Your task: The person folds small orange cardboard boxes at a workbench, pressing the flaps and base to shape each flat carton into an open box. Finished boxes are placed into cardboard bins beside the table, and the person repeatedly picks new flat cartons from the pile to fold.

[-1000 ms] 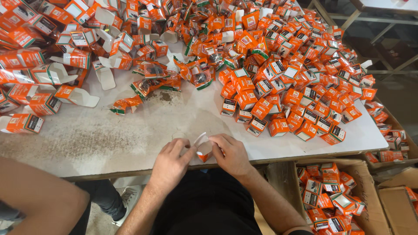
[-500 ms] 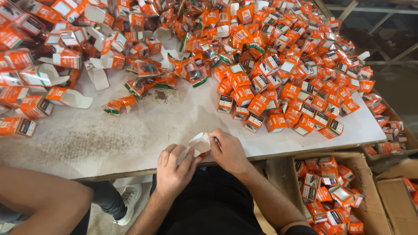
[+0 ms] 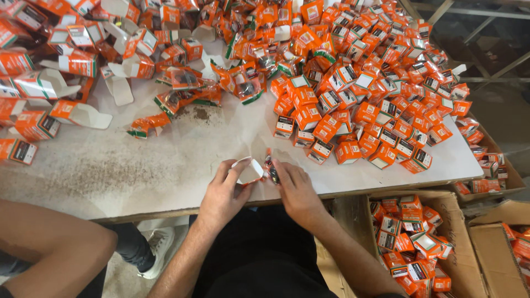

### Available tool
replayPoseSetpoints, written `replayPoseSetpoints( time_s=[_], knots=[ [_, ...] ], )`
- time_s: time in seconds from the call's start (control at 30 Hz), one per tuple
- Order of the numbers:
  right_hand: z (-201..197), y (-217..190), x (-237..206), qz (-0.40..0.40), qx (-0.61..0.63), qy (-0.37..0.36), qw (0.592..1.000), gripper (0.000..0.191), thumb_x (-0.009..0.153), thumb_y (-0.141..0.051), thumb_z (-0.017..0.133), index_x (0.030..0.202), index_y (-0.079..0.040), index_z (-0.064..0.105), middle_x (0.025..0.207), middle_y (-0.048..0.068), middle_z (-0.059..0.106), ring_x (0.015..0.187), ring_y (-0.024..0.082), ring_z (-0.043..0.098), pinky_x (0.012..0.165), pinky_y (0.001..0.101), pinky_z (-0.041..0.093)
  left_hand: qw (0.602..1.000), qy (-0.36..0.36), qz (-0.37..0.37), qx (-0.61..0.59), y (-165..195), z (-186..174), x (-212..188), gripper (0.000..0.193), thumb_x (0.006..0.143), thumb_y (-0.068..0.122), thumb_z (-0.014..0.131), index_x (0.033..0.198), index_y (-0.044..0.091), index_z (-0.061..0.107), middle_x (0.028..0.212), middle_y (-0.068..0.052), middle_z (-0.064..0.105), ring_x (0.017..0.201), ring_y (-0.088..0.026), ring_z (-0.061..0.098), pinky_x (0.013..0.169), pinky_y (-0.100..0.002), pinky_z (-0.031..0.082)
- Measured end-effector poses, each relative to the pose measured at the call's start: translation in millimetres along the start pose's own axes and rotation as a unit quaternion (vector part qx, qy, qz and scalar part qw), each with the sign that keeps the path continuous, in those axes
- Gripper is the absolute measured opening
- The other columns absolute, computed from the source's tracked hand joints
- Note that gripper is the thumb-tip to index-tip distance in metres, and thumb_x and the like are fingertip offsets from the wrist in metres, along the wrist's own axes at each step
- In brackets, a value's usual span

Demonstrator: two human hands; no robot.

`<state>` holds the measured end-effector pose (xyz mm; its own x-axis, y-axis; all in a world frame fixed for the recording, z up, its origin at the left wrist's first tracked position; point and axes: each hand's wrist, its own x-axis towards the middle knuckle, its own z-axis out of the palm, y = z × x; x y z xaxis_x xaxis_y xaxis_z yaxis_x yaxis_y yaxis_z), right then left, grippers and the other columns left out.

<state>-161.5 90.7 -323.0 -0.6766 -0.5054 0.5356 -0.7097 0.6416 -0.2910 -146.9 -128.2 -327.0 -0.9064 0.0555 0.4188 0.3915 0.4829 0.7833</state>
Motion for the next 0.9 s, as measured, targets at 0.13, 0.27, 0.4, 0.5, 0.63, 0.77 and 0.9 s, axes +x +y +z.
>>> replayPoseSetpoints(
  time_s=[0.13, 0.27, 0.4, 0.5, 0.63, 0.77, 0.9],
  knots=[
    [8, 17, -2, 0.050, 0.046, -0.007, 0.998, 0.048, 0.091, -0.003, 0.068, 0.137, -0.001, 0.056, 0.121, 0.017, 0.064, 0.112, 0.037, 0.059, 0.097, 0.0470, 0.049, 1.000, -0.028, 0.007, -0.011, 3, -5, 1, 0.060, 0.082, 0.006, 0.079, 0.138, 0.014, 0.057, 0.116, -0.010, 0.063, 0.080, -0.023, 0.073, 0.068, -0.032, 0.061],
    [10, 18, 0, 0.193, 0.176, 0.090, 0.961, 0.028, 0.101, 0.001, 0.060, 0.126, -0.006, 0.071, 0.115, 0.011, 0.067, 0.093, 0.022, 0.071, 0.079, 0.0336, 0.060, 0.999, -0.034, 0.015, -0.007, -1, -7, 4, 0.066, 0.079, 0.004, 0.079, 0.139, 0.014, 0.054, 0.121, -0.010, 0.063, 0.087, -0.024, 0.071, 0.070, -0.033, 0.061],
    [5, 7, 0, -0.026, 0.058, 0.232, 0.971, 0.032, 0.099, 0.010, 0.064, 0.128, -0.003, 0.069, 0.126, 0.016, 0.059, 0.108, 0.024, 0.065, 0.090, 0.0352, 0.057, 0.998, -0.048, 0.028, -0.034, -8, -7, 4, 0.073, 0.076, -0.001, 0.075, 0.143, 0.013, 0.051, 0.128, -0.012, 0.063, 0.093, -0.025, 0.072, 0.074, -0.032, 0.063],
    [10, -1, 12, -0.145, -0.026, 0.190, 0.971, 0.034, 0.096, 0.009, 0.072, 0.127, -0.004, 0.070, 0.124, 0.016, 0.056, 0.111, 0.030, 0.062, 0.092, 0.0371, 0.057, 0.996, -0.063, -0.018, -0.061, -15, -5, 4, 0.073, 0.081, 0.004, 0.079, 0.145, 0.011, 0.045, 0.126, -0.011, 0.063, 0.090, -0.024, 0.074, 0.073, -0.032, 0.064],
    [4, -3, 31, -0.218, -0.032, 0.070, 0.973, 0.040, 0.092, 0.002, 0.078, 0.131, 0.000, 0.068, 0.127, 0.014, 0.055, 0.115, 0.030, 0.062, 0.098, 0.0410, 0.056, 0.999, -0.029, -0.003, -0.034, -21, -2, 5, 0.085, 0.076, 0.004, 0.081, 0.150, 0.007, 0.040, 0.126, -0.014, 0.063, 0.102, -0.030, 0.071, 0.081, -0.037, 0.060],
    [-9, -6, 36, -0.218, -0.047, -0.033, 0.974, 0.049, 0.081, -0.002, 0.075, 0.129, 0.001, 0.068, 0.128, 0.014, 0.059, 0.114, 0.033, 0.064, 0.097, 0.0415, 0.055, 0.998, -0.023, 0.052, 0.003, -22, -3, 3, 0.076, 0.073, 0.002, 0.079, 0.143, 0.008, 0.049, 0.131, -0.016, 0.061, 0.105, -0.033, 0.070, 0.083, -0.038, 0.061],
    [-4, -5, 43, -0.146, 0.047, -0.030, 0.988, 0.034, 0.087, -0.002, 0.072, 0.121, -0.004, 0.068, 0.121, 0.011, 0.066, 0.107, 0.032, 0.063, 0.093, 0.0414, 0.053, 0.999, -0.042, 0.034, -0.005, -18, -5, 4, 0.059, 0.076, 0.004, 0.077, 0.131, 0.009, 0.057, 0.130, -0.012, 0.062, 0.104, -0.030, 0.072, 0.082, -0.036, 0.063]
  ],
)
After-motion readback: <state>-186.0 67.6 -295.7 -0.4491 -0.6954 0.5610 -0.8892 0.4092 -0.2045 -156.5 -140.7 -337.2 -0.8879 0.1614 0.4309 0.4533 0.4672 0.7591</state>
